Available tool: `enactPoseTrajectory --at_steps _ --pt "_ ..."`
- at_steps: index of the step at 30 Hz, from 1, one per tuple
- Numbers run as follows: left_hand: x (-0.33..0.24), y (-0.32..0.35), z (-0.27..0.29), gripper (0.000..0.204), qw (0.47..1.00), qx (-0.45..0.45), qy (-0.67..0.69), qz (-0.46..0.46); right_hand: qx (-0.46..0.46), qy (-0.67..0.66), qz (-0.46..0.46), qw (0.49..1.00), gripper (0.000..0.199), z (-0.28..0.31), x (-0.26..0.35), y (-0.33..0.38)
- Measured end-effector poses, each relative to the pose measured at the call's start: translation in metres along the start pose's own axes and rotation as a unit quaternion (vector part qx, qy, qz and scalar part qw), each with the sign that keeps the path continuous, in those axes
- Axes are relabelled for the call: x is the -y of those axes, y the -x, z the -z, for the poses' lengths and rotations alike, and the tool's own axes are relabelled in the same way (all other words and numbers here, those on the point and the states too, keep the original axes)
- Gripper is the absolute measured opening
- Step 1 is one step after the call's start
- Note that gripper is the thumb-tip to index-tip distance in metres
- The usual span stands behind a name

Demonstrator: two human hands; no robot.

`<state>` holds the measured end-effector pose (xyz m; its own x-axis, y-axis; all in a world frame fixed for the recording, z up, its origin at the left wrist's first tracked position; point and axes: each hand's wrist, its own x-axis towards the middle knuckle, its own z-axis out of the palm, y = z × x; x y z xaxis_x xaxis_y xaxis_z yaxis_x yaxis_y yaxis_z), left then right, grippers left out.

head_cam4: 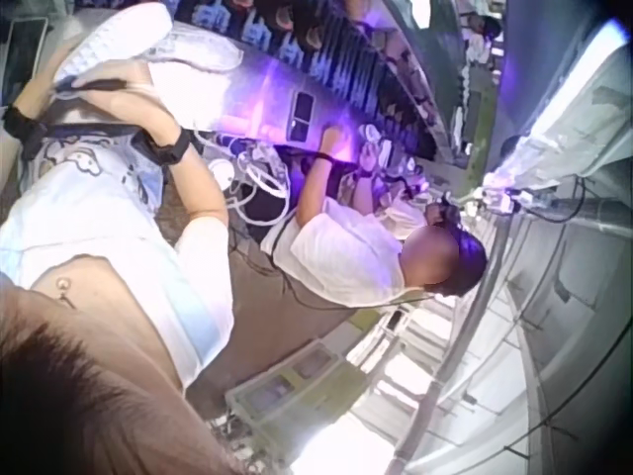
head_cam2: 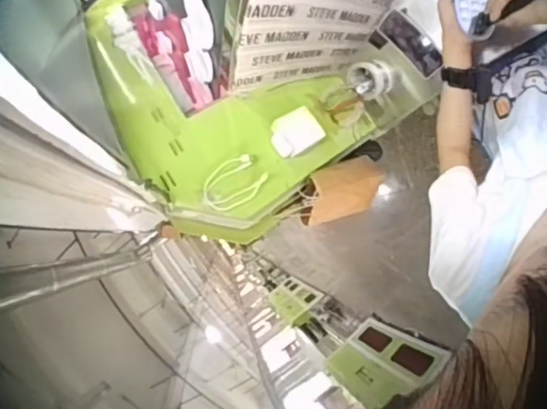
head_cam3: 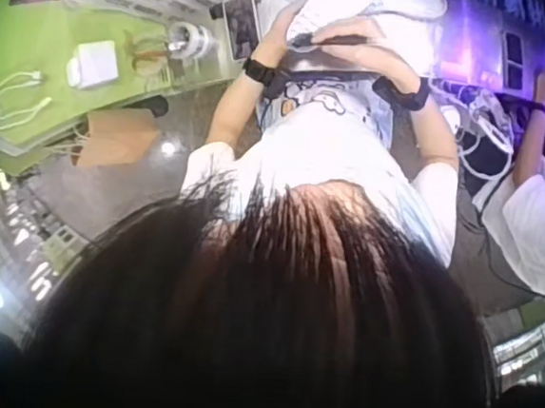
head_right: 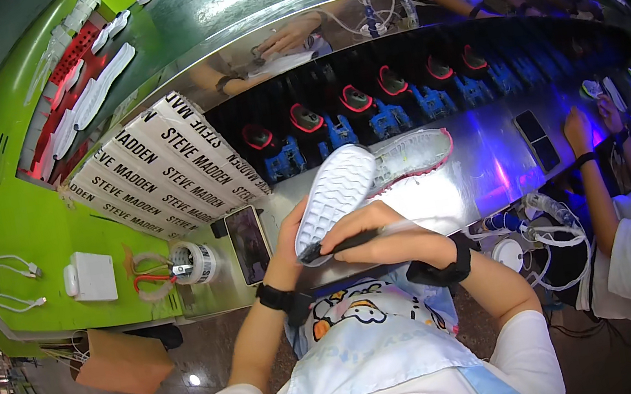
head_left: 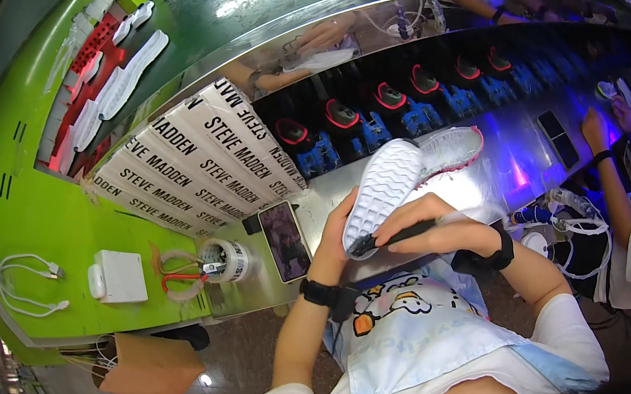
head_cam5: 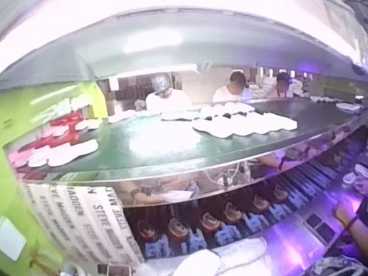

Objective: The worker is applying a liquid (likely adhesive or primer) to the surface of shoe soles using a specialized applicator tool.

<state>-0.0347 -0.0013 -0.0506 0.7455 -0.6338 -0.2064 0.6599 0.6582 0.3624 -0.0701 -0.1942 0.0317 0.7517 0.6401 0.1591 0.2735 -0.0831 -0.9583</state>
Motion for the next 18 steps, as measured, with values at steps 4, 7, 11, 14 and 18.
enactPoseTrajectory --at_steps 4,7,11,14,18 --pt "-0.011 -0.009 -0.002 0.037 0.958 0.035 -0.259 0.117 0.158 0.139 0.061 0.976 0.019 0.011 0.005 0.004" --pt "-0.015 -0.019 -0.005 0.031 0.946 0.027 -0.2 0.255 0.055 0.21 0.156 0.964 0.018 0.016 0.014 0.002" --pt "-0.03 -0.01 0.003 0.048 0.904 -0.117 -0.299 0.281 0.126 0.116 0.077 0.982 0.022 0.032 0.005 0.022" --pt "-0.017 0.005 0.057 0.062 0.979 0.148 0.125 0.07 -0.083 -0.043 -0.006 0.996 0.02 0.04 0.012 0.022" --pt "0.032 0.002 -0.01 0.06 0.984 0.022 0.013 -0.178 -0.177 -0.053 -0.102 0.977 0.022 -0.007 -0.001 0.018"
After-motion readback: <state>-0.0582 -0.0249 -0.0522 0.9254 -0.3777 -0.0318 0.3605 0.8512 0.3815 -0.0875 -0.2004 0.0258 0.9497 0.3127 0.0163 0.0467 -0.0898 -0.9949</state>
